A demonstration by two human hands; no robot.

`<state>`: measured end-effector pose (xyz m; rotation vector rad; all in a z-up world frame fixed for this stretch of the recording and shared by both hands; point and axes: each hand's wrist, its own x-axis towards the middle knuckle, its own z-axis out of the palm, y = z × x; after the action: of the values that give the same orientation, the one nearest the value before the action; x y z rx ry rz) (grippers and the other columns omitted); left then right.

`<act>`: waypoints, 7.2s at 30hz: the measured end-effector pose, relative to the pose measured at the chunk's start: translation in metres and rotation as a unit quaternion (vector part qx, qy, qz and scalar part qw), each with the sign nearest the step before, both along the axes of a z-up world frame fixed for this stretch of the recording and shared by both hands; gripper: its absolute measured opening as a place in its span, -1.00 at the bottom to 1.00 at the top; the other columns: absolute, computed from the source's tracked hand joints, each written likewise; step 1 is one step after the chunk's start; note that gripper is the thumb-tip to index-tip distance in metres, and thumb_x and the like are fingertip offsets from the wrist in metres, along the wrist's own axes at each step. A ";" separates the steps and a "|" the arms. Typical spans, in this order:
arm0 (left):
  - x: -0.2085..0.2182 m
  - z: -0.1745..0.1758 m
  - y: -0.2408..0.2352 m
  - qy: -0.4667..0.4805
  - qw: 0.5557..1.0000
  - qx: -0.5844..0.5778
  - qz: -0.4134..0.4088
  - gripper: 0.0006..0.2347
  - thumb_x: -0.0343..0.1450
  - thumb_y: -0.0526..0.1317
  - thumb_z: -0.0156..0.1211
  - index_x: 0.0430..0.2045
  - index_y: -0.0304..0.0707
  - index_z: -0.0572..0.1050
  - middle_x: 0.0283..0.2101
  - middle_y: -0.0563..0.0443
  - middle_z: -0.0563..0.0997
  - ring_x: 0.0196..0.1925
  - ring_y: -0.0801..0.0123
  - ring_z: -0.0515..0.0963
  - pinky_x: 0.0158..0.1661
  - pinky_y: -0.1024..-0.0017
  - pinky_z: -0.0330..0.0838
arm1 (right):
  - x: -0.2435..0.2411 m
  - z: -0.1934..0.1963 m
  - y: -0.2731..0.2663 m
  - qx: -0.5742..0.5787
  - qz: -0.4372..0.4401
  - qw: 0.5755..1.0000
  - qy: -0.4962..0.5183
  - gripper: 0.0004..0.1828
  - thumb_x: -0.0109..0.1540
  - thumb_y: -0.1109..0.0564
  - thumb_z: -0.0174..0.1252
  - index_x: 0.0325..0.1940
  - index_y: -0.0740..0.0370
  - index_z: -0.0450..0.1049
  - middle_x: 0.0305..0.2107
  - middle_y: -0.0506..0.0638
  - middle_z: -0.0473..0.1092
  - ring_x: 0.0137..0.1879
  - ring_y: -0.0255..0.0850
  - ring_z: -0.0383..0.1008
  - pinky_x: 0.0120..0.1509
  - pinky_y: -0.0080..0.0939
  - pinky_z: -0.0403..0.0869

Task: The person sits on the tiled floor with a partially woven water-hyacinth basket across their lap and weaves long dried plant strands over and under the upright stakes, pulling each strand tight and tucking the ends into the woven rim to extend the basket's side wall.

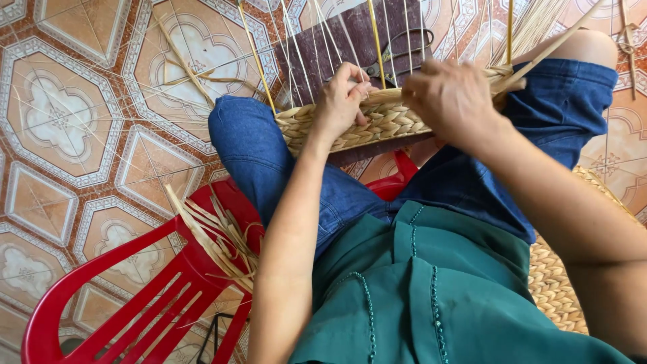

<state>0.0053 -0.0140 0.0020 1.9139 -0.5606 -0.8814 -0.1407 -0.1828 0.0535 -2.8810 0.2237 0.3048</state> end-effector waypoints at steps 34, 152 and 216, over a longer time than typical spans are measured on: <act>0.006 -0.020 -0.026 0.109 0.979 0.171 -0.036 -0.89 0.42 -0.29 0.21 -0.25 -0.23 0.61 -0.26 -0.06 0.72 -0.61 0.53 0.60 -0.66 0.64 0.46 | 0.004 -0.025 -0.040 0.447 -0.337 0.827 -0.047 -0.74 0.40 0.11 0.10 0.06 0.31 0.56 -0.25 0.12 0.57 -0.30 -0.26 0.56 -0.25 -0.29 0.58; -0.011 0.006 -0.070 0.158 0.981 0.015 -0.113 -0.79 0.49 -0.20 0.10 -0.03 -0.21 0.46 -0.11 -0.08 0.72 -0.58 0.52 0.68 -0.65 0.62 0.51 | -0.042 0.025 -0.068 0.015 -0.047 0.999 0.005 -0.71 0.37 -0.17 0.13 -0.06 -0.01 0.61 -0.40 -0.13 0.52 -0.36 -0.22 0.54 -0.04 -0.07 0.44; -0.051 -0.001 -0.091 0.024 0.993 0.047 -0.110 -0.86 0.50 -0.18 0.23 -0.12 -0.10 0.62 -0.33 0.04 0.74 -0.64 0.63 0.57 -0.65 0.67 0.48 | -0.038 -0.007 -0.102 0.295 -0.169 0.937 -0.078 -0.77 0.27 0.03 0.26 -0.07 0.18 0.62 -0.38 0.02 0.58 -0.30 -0.18 0.62 -0.17 -0.17 0.53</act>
<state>-0.0462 -0.1049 0.0010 1.9355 -0.7219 -1.1090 -0.1785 -0.2850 0.0461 -2.2091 0.4946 0.0590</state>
